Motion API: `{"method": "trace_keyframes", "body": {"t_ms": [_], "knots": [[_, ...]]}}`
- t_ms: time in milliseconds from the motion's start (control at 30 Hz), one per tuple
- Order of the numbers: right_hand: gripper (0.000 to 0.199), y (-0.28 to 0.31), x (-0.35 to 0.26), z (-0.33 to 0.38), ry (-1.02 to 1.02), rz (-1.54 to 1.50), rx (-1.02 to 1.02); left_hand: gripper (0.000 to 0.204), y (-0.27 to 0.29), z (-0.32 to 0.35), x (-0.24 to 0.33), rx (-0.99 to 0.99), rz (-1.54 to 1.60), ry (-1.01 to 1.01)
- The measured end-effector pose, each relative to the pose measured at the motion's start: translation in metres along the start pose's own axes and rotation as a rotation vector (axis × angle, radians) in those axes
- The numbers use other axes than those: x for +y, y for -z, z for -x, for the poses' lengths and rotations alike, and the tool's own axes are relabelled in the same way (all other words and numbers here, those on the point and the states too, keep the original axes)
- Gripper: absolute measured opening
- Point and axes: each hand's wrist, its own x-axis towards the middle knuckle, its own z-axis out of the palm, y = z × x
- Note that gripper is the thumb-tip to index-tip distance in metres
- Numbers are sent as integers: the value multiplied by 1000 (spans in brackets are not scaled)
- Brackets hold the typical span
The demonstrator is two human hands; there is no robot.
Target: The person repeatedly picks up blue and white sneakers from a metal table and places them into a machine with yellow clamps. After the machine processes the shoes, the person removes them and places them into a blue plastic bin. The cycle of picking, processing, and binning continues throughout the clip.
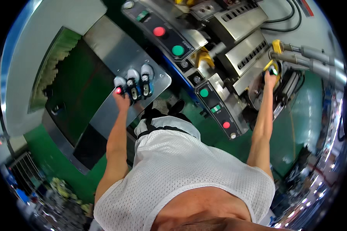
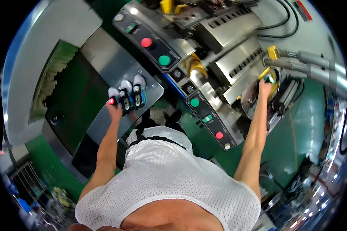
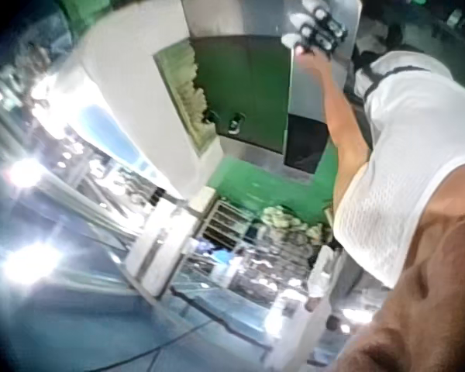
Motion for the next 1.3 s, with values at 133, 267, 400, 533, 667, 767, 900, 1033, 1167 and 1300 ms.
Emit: {"method": "trace_keyframes", "body": {"t_ms": [133,267,400,533,667,767,900,1033,1167,1300], "knots": [[69,0,-128,219,569,-171,159,66,-20,-2,-6,110,-205,-98],[87,-95,-127,353,739,132,-148,67,6,-12,19,-91,-135,-112],[101,-132,-110,379,753,448,-252,63,86,-41,-1,-501,156,-51],[94,-97,-130,386,827,372,-287,43,228,-145,-88,118,-326,-123],[80,-59,-140,442,540,364,-338,63,391,-230,-197,679,-675,-1],[78,-51,-67,464,552,517,-459,70,452,-263,-264,577,-665,229],[79,-60,-69,486,209,587,-752,56,454,-281,-305,522,-478,104],[70,-100,-158,494,128,612,-911,33,466,-273,-310,467,-542,0],[65,-164,-274,536,238,-2,-1115,27,440,-240,-260,359,-485,-120],[68,-180,-400,594,539,-14,-1371,25,363,-182,-91,82,-296,-265]]}}
